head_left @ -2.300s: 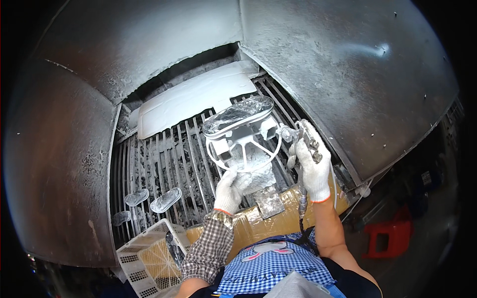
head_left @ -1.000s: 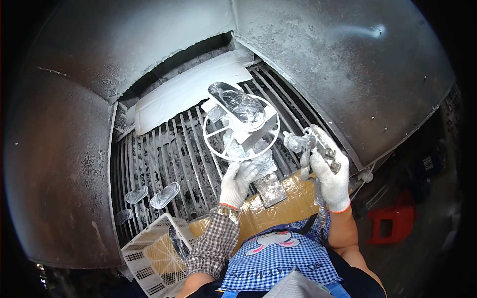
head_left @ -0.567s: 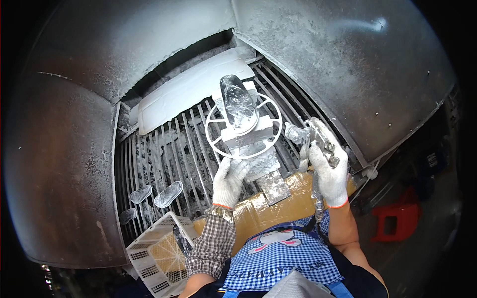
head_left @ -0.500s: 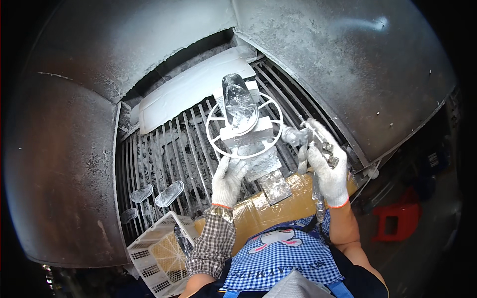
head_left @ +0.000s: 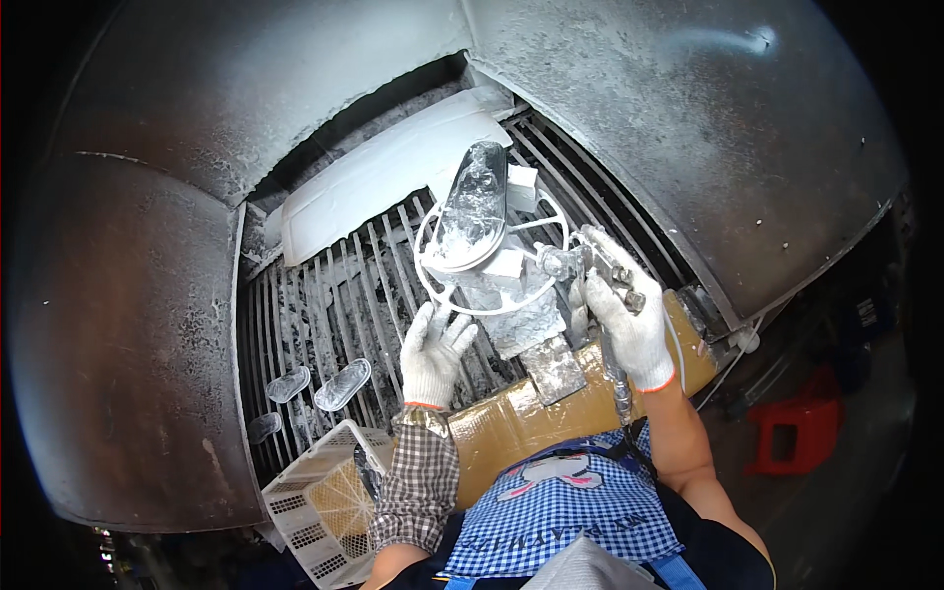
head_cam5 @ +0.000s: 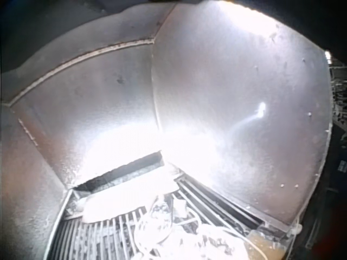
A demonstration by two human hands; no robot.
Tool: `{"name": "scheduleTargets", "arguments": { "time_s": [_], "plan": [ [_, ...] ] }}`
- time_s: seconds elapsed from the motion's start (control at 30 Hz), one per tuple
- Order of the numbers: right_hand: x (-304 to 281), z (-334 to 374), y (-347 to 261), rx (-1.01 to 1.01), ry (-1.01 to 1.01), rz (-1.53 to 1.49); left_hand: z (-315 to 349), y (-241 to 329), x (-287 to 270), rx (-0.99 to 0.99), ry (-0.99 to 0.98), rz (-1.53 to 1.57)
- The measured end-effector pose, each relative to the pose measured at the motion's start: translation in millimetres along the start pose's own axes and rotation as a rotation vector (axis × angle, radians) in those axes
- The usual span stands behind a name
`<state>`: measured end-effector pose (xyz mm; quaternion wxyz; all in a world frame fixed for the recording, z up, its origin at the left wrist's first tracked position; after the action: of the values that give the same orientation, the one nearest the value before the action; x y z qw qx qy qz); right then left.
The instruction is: The person uses a spray gun to apply white paint to a black shoe sole mounted on a rotating stand. They repeatedly pick up the shoe from a white plastic basket, spray it, and place it back into the basket.
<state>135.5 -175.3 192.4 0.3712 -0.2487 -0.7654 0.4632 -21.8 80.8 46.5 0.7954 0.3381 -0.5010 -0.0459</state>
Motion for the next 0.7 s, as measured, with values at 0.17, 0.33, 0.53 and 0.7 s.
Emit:
{"name": "scheduleTargets", "arguments": {
  "time_s": [0.17,0.33,0.53,0.7],
  "plan": [
    [-0.5,-10.0,6.8,-0.038,0.018,-0.034,-2.5,9.6,-2.9,0.031,0.047,0.035],
    [-2.5,-20.3,11.2,-0.050,0.044,0.046,-3.6,21.7,-4.4,0.072,0.048,0.012],
    [-4.4,-28.0,13.5,-0.071,0.063,0.034,-10.9,32.8,-10.3,0.095,0.087,0.040],
    [-8.2,-33.4,13.7,-0.083,0.081,0.016,-20.6,44.8,-14.3,0.106,0.096,0.059]
  ]
}}
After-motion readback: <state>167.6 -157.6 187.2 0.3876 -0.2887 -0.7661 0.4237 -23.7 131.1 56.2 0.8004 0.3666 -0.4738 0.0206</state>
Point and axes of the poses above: each hand's wrist, its own z-axis away from the middle knuckle, its own x-axis out of the palm, y = z × x, the point moved 5 cm from there along -z, towards the middle knuckle, and after that the axes turned 7 degrees about -x, right-handed, at the moved point
